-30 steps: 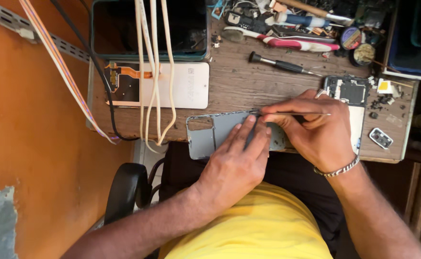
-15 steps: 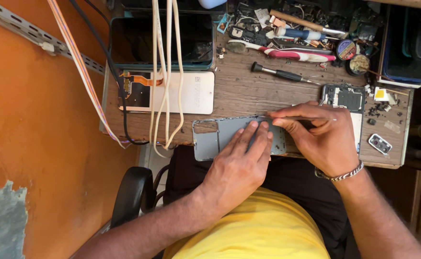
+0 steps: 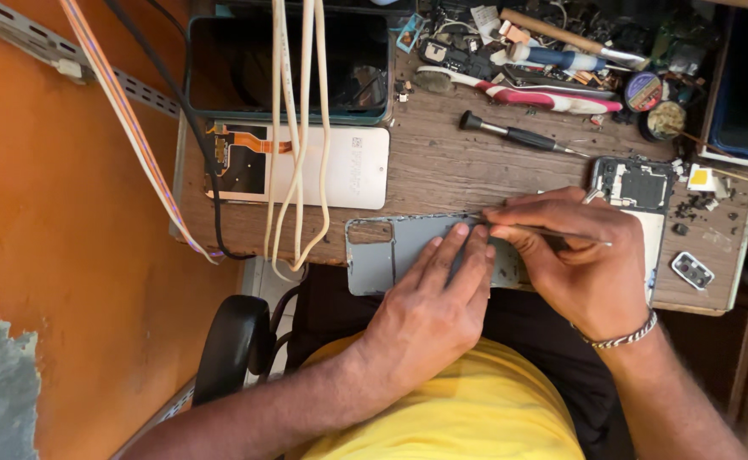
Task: The person uses a metal prying tool to remove adhesive residue from a smartphone back cover and then works on the edges of a smartphone screen assembly. The person handles the back cover and screen assembly separately on a cluttered workbench.
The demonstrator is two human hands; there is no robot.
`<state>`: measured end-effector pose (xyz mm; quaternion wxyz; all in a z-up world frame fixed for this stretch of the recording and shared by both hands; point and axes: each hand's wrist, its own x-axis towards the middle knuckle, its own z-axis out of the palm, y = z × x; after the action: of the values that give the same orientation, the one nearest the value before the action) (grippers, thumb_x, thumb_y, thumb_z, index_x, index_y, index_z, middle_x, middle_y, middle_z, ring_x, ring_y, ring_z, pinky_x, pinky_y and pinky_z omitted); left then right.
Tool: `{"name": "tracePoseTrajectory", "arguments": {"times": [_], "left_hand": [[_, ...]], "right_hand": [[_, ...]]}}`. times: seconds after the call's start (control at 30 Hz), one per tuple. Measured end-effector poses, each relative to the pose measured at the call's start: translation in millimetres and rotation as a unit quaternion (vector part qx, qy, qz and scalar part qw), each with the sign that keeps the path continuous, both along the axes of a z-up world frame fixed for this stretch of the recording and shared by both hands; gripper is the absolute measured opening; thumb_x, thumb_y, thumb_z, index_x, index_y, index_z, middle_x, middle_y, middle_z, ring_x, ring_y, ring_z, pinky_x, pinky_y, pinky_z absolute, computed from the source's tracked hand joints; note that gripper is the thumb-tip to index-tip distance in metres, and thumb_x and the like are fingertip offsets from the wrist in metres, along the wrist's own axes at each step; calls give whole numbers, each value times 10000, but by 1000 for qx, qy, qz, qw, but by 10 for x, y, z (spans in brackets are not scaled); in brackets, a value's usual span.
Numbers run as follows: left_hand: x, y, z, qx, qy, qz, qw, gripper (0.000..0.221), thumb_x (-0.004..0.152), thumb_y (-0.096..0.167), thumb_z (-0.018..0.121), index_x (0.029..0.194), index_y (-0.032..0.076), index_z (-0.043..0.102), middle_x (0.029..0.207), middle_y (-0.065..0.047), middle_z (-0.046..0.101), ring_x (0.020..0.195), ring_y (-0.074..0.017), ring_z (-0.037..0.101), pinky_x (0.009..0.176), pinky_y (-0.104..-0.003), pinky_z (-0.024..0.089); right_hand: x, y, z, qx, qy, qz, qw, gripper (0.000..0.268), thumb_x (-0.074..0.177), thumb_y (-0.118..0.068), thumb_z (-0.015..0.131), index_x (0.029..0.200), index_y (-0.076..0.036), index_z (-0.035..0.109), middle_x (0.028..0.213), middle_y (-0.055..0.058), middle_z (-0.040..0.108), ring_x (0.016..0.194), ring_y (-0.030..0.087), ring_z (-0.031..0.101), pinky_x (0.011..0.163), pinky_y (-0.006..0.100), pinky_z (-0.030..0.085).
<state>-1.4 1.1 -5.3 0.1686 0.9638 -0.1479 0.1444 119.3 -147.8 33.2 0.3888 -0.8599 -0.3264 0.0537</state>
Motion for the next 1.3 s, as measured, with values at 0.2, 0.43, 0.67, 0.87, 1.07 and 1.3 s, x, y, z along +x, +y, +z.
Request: {"name": "tracePoseTrajectory", "arguments": {"times": [0.2,0.43,0.67,0.87,1.07,1.3], "left_hand": [[17,11,8,1,-3,-1,1000,404,917,127,606,1231,-118,673,1359,-233,590,1344,-401,579,1125,-465,506],[27,6,-28,-7,-9,-12,1000,335,908,105,621,1150,-113,698,1290,-212,602,1335,-418,588,1123,-484,512],[18,25,-12,-18,-2,-8,1000,389,910,105,616,1226,-113,678,1334,-237,598,1322,-405,590,1121,-468,507],[0,53,17,0,-15,6,1000,406,915,105,623,1270,-89,660,1403,-217,592,1332,-362,599,1131,-432,504],[10,64,39,-27,-4,1,1000,383,939,127,643,1263,-78,655,1407,-227,593,1342,-357,584,1133,-435,488],[102,118,220,-181,24,-15,983,413,933,248,712,1206,-55,649,1336,-233,613,1286,-386,590,1077,-484,488]], "right_hand": [[-57,57,-27,4,-10,-17,1000,177,866,13,798,1027,-62,785,1010,42,784,992,198,756,871,297,588],[-68,124,-54,-13,3,-35,999,181,837,5,821,1004,-63,806,956,49,787,886,183,743,773,287,575],[-29,110,16,22,54,-10,998,161,891,-42,800,1050,-47,779,1024,70,791,889,153,743,803,260,577],[-35,-19,118,58,130,-79,987,174,956,-55,750,1114,18,742,1087,106,779,996,157,742,883,273,590],[-31,-293,228,172,173,-159,957,151,1057,-37,670,1140,89,660,1125,210,744,1080,251,749,957,358,601],[-24,-452,102,323,243,-182,896,182,1077,-74,627,1156,89,640,1139,228,711,1104,315,742,1010,449,625]]}}
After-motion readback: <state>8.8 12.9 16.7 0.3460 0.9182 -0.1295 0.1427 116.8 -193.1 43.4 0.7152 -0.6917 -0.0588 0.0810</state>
